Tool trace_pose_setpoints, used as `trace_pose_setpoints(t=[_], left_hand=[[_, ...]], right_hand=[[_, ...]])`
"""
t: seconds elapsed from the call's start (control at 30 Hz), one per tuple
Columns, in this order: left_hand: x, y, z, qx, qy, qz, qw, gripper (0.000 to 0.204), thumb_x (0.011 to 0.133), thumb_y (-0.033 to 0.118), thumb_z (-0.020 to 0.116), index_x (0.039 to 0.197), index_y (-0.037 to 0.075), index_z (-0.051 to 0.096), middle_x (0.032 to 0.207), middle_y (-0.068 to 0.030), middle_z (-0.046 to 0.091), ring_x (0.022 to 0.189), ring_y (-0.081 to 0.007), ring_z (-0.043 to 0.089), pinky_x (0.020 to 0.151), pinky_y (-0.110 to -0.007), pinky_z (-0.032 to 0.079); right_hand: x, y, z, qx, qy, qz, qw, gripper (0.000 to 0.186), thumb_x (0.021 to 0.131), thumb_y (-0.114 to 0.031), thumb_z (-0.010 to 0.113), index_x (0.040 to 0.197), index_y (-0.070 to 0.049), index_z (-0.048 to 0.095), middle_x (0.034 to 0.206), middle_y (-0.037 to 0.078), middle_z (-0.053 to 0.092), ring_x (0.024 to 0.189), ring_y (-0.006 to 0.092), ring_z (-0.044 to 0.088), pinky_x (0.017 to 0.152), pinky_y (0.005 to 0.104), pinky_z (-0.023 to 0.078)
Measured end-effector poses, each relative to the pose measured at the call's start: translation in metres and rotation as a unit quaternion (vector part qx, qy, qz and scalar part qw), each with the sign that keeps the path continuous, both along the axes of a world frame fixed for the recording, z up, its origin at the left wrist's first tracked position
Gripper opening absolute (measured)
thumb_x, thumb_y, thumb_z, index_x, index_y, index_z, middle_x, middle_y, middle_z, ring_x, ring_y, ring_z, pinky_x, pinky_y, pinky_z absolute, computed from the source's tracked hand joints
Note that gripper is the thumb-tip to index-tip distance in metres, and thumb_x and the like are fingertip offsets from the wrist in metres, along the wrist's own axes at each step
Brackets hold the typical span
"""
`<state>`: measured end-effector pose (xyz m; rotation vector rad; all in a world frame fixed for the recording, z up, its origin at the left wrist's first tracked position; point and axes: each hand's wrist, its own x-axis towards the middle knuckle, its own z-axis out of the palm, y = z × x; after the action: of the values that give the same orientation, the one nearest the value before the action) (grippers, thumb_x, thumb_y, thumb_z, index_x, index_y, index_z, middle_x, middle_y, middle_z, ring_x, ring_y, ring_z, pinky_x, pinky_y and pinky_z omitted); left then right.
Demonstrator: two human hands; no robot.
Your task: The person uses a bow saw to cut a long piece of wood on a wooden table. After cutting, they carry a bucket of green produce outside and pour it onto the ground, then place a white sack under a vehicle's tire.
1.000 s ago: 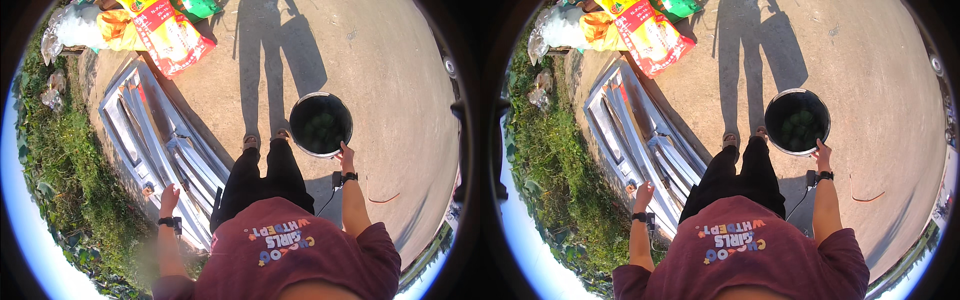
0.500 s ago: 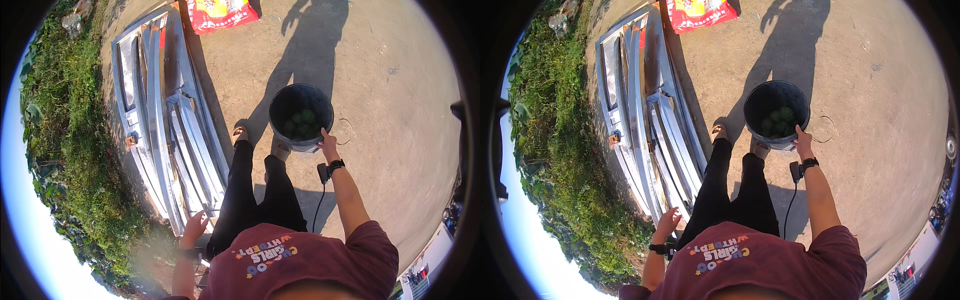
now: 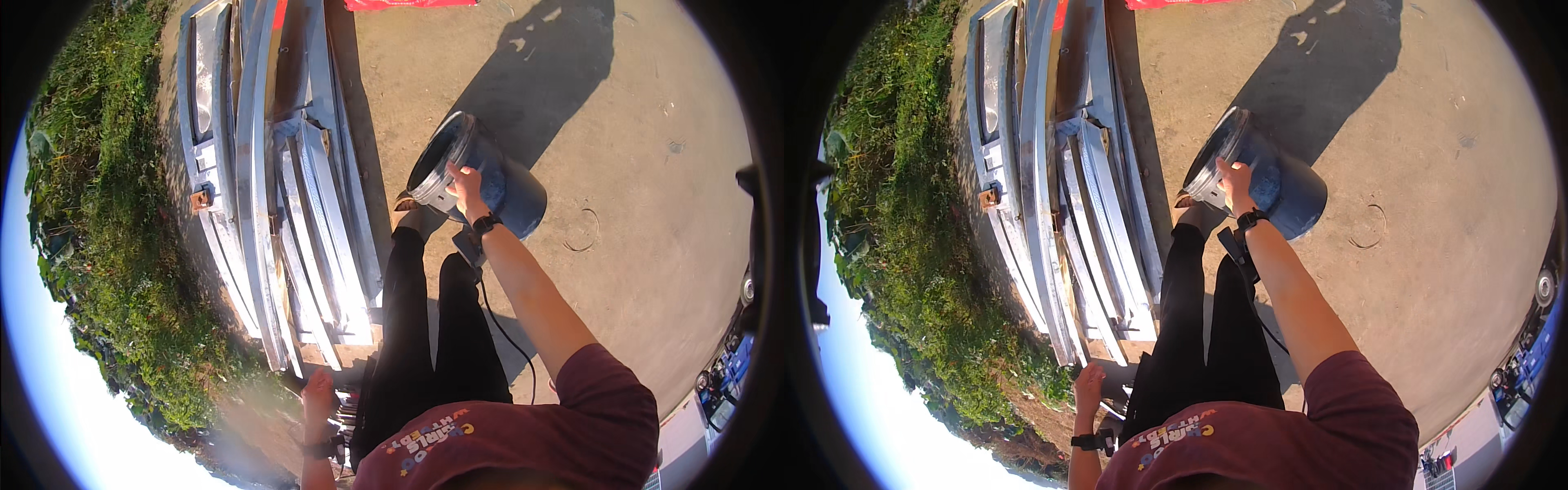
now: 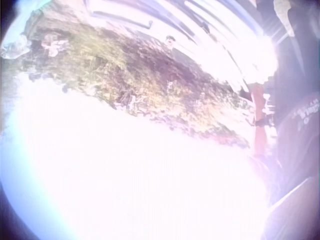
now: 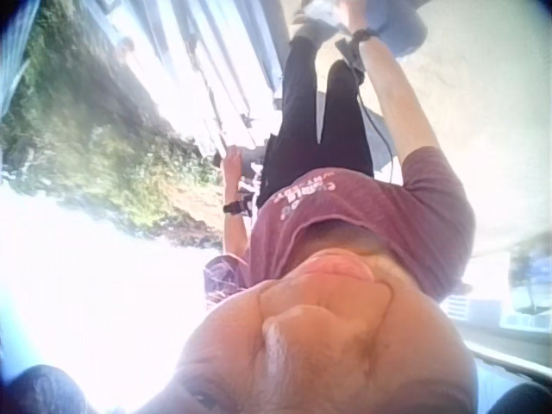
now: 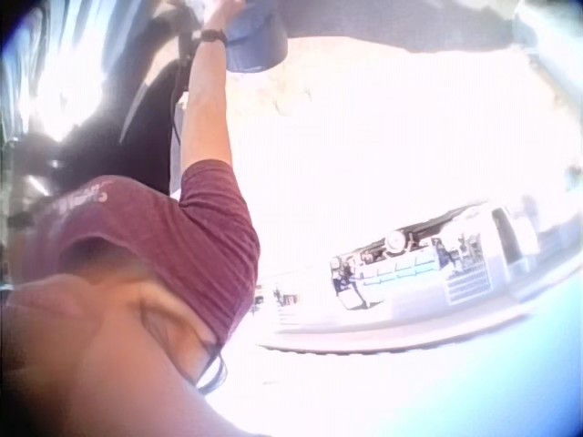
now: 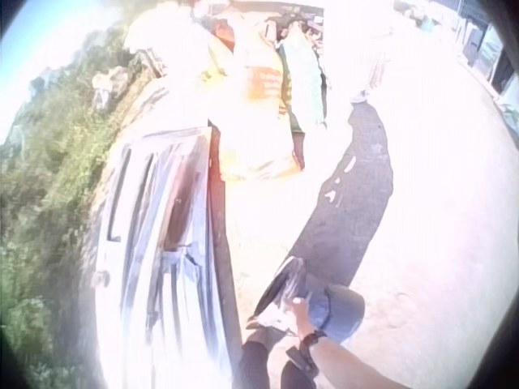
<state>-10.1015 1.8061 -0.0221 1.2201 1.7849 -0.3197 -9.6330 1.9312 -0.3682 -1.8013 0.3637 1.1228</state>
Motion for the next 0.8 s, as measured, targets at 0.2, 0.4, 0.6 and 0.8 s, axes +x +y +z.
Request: trace_pose_setpoints(t=[0.2, 0.4, 0.6, 0.8], left_hand=[[-0.006, -0.066, -0.023, -0.076, -0.046, 0.132, 0.987, 0.034, 0.092, 0.012, 0.060, 0.122, -0.003, 0.054, 0.100, -0.0130, 0.068, 0.095, -0.0187, 0.065, 0.081, -0.031, 0.052], [0.018, -0.093, -0.051, -0.103, -0.066, 0.106, 0.987, 0.037, 0.091, 0.014, 0.063, 0.123, -0.001, 0.054, 0.105, -0.0142, 0.067, 0.098, -0.0211, 0.066, 0.081, -0.034, 0.054], [0.033, -0.096, -0.063, -0.055, -0.099, 0.167, 0.980, 0.033, 0.092, 0.008, 0.060, 0.123, -0.002, 0.053, 0.104, -0.0129, 0.067, 0.094, -0.0171, 0.065, 0.079, -0.029, 0.053], [0.042, -0.108, -0.082, -0.087, -0.053, 0.158, 0.982, 0.031, 0.091, 0.008, 0.060, 0.120, -0.003, 0.056, 0.102, -0.0132, 0.068, 0.092, -0.0165, 0.066, 0.080, -0.029, 0.052]], right_hand=[[-0.051, -0.001, -0.041, 0.041, -0.058, 0.000, 0.997, 0.039, 0.083, -0.022, 0.072, 0.066, -0.006, 0.041, 0.066, 0.000, 0.037, 0.057, 0.0105, 0.043, 0.055, 0.0356, 0.055], [0.001, -0.087, -0.033, 0.068, -0.374, 0.223, 0.898, 0.041, 0.082, -0.025, 0.074, 0.107, 0.004, 0.057, 0.093, 0.014, 0.065, 0.092, 0.0255, 0.064, 0.084, 0.0336, 0.050], [0.085, -0.203, -0.051, -0.405, -0.318, 0.254, 0.819, 0.080, 0.075, -0.057, 0.071, 0.117, 0.008, 0.053, 0.120, 0.027, 0.051, 0.118, 0.0404, 0.047, 0.090, 0.0522, 0.045], [0.094, -0.231, -0.071, -0.284, -0.123, 0.042, 0.950, 0.069, 0.073, -0.063, 0.071, 0.077, 0.004, 0.057, 0.084, 0.016, 0.059, 0.079, 0.0255, 0.058, 0.060, 0.0404, 0.052]])
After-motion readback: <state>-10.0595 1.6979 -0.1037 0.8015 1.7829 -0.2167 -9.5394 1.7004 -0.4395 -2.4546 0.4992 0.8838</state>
